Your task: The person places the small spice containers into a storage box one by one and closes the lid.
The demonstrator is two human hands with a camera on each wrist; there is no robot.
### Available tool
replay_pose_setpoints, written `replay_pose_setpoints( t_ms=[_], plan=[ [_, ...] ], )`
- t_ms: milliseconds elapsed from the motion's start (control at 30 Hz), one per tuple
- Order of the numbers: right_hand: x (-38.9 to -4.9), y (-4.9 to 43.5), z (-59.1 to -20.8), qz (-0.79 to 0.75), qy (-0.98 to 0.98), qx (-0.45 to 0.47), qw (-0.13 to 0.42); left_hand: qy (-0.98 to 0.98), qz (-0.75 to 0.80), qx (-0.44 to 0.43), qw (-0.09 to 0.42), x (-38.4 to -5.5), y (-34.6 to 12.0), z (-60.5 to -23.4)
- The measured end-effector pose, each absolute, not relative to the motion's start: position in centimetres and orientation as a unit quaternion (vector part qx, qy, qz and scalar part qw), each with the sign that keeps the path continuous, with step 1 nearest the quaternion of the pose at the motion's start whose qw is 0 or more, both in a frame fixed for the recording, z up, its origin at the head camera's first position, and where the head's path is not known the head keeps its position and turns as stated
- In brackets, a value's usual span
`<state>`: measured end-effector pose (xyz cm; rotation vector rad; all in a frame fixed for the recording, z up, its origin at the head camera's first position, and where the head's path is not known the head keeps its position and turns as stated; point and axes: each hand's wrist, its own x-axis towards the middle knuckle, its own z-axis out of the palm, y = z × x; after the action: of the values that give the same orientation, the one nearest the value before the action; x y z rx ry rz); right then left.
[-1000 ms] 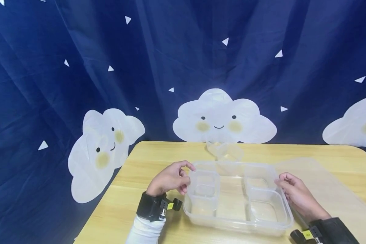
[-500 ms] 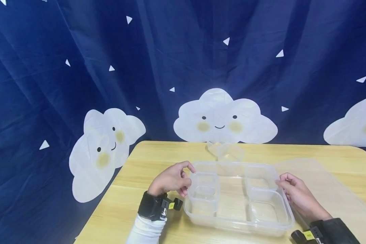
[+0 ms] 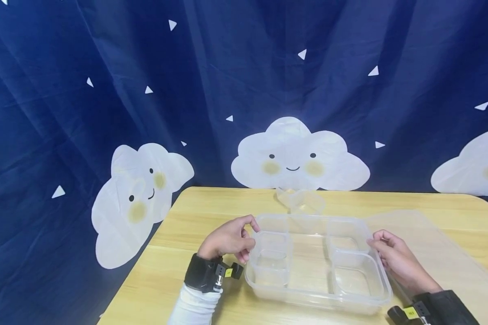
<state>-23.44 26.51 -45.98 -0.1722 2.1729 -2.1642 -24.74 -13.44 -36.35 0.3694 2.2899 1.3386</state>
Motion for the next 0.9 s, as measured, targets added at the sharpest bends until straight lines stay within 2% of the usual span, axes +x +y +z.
replay_pose_setpoints(
  t_ms=[900],
  plan=[
    [-23.52,26.40,-45.76,-0.703,0.709,-0.045,0.037,0.866,0.427,0.123,0.230,-24.97,-13.19,-36.91]
  ],
)
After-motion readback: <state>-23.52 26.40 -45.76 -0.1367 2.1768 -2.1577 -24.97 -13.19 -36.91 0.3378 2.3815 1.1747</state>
